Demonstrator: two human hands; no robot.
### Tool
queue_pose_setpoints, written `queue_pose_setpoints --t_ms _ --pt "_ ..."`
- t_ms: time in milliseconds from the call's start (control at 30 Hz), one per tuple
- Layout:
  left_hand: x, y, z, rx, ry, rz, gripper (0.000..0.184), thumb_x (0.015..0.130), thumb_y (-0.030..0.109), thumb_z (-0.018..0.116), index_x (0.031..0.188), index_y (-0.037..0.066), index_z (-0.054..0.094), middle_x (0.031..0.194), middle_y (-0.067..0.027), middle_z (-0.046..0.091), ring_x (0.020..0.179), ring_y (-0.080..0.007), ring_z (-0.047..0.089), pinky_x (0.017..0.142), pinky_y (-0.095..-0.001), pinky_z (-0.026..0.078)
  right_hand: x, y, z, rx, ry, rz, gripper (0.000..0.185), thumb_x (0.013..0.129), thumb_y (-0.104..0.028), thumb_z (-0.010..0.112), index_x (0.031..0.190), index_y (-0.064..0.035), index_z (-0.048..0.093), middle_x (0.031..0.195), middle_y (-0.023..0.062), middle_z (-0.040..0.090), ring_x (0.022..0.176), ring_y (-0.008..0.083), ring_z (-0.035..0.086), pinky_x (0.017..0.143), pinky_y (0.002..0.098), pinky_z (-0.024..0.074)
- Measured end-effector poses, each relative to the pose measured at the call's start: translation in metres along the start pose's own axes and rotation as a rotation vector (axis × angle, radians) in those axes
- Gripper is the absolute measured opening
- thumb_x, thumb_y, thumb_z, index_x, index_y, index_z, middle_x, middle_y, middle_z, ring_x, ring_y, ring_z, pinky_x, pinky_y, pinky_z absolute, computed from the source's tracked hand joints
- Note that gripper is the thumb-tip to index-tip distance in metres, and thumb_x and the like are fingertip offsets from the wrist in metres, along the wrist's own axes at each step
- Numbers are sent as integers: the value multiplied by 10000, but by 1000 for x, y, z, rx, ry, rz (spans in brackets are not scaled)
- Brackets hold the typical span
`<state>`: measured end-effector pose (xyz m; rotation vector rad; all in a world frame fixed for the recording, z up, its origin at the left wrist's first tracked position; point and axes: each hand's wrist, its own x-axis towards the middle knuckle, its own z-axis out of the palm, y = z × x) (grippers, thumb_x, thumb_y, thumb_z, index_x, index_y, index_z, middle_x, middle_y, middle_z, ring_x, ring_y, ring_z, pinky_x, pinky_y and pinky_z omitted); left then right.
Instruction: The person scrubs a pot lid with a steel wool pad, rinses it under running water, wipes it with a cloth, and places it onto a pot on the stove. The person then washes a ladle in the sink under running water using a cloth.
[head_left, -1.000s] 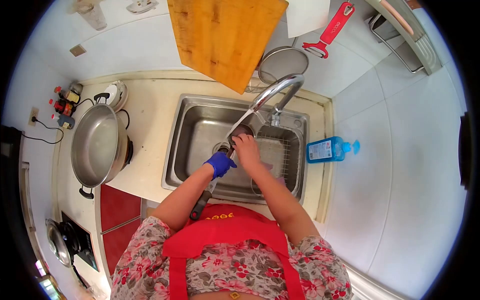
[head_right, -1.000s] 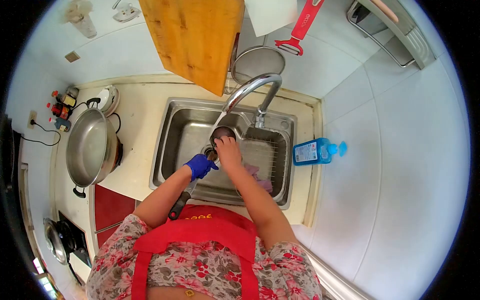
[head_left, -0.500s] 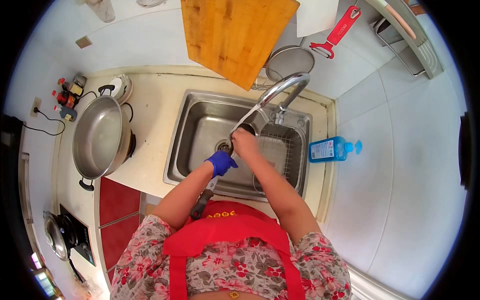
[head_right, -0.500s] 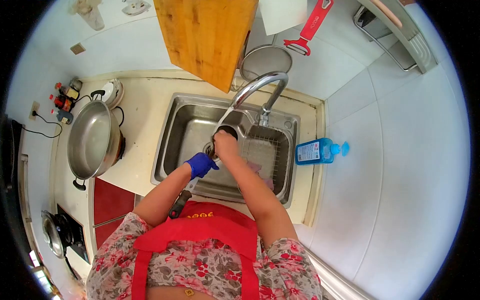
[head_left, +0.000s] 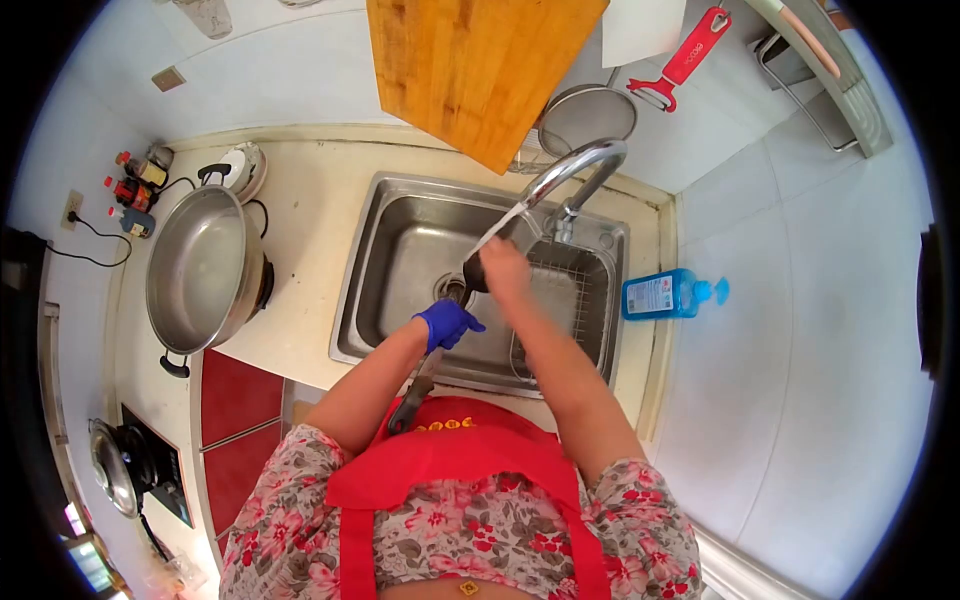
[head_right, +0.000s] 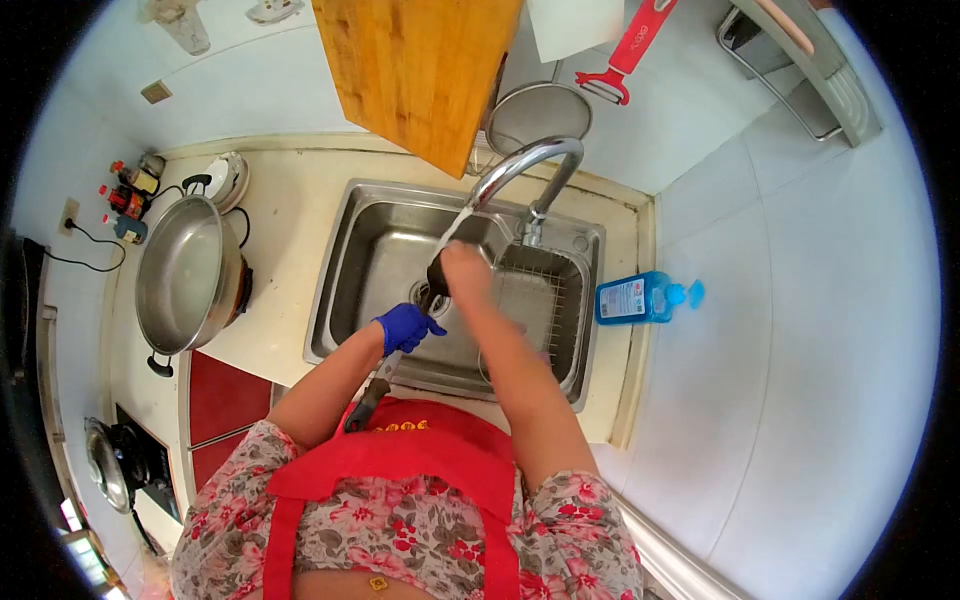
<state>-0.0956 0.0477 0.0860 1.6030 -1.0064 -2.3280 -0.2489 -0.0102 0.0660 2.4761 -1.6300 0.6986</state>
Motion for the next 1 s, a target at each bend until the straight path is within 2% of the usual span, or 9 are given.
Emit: queue_pose_setpoints --t_ms 233,333,400,500,667,767,900,967,1000 --pt "10 5 -26 -214 -66 -56 252 854 131 418 981 57 623 497 39 320 378 -87 282 356 -232 230 -24 -4 -5 115 -297 279 87 702 -68 568 771 -16 583 791 131 569 717 301 583 623 373 482" --pt "14 5 -36 -251 -38 -105 246 867 148 402 1013 70 585 497 42 324 374 -80 275 352 -226 227 -32 10 -9 409 -255 424 141 721 -113 598 811 -6 610 808 158 587 691 324 584 632 405 466" --pt "12 3 -36 -297 -74 -81 219 861 147 414 947 66 599 487 45 332 362 -74 269 344 -223 214 -29 21 -3 694 -2 776 218 671 -144 672 856 -37 630 804 146 574 771 319 570 705 396 456" --pt "5 11 -30 -347 -129 -54 206 853 136 418 900 64 605 479 51 338 350 -68 263 337 -218 203 -9 0 -22 517 217 494 315 691 -130 659 984 -39 589 898 146 553 846 318 536 773 387 433" --pt "2 17 -32 -446 -271 3 223 845 102 394 964 69 580 484 64 328 349 -67 257 341 -215 205 -12 -22 -13 164 -32 -4 387 665 -95 641 1042 -122 558 1005 138 508 920 292 500 767 374 438" --pt "7 8 -30 -530 -365 -78 235 843 112 393 992 66 568 487 67 319 359 -63 270 349 -212 213 -8 -14 7 255 -104 -79 341 674 -63 608 1009 -107 564 974 129 509 894 297 506 728 376 458" --pt "8 7 -11 -287 -171 -48 256 859 179 457 1027 28 577 485 61 317 372 -68 280 359 -220 222 2 0 5 42 -155 -43 270 682 -60 594 950 -96 582 909 119 512 876 298 517 686 384 472" --pt "7 15 -8 -132 75 3 243 826 194 523 981 24 600 484 48 348 375 -80 304 352 -231 227 -2 -10 6 -4 -214 310 270 670 -94 619 939 -94 591 905 121 532 910 304 528 700 392 480" --pt "8 18 -10 -87 76 7 250 804 191 563 988 25 597 479 39 362 370 -83 315 348 -235 235 1 -8 6 -7 -214 305 270 670 -94 619 939 -94 591 905 121 532 910 304 528 700 392 480"
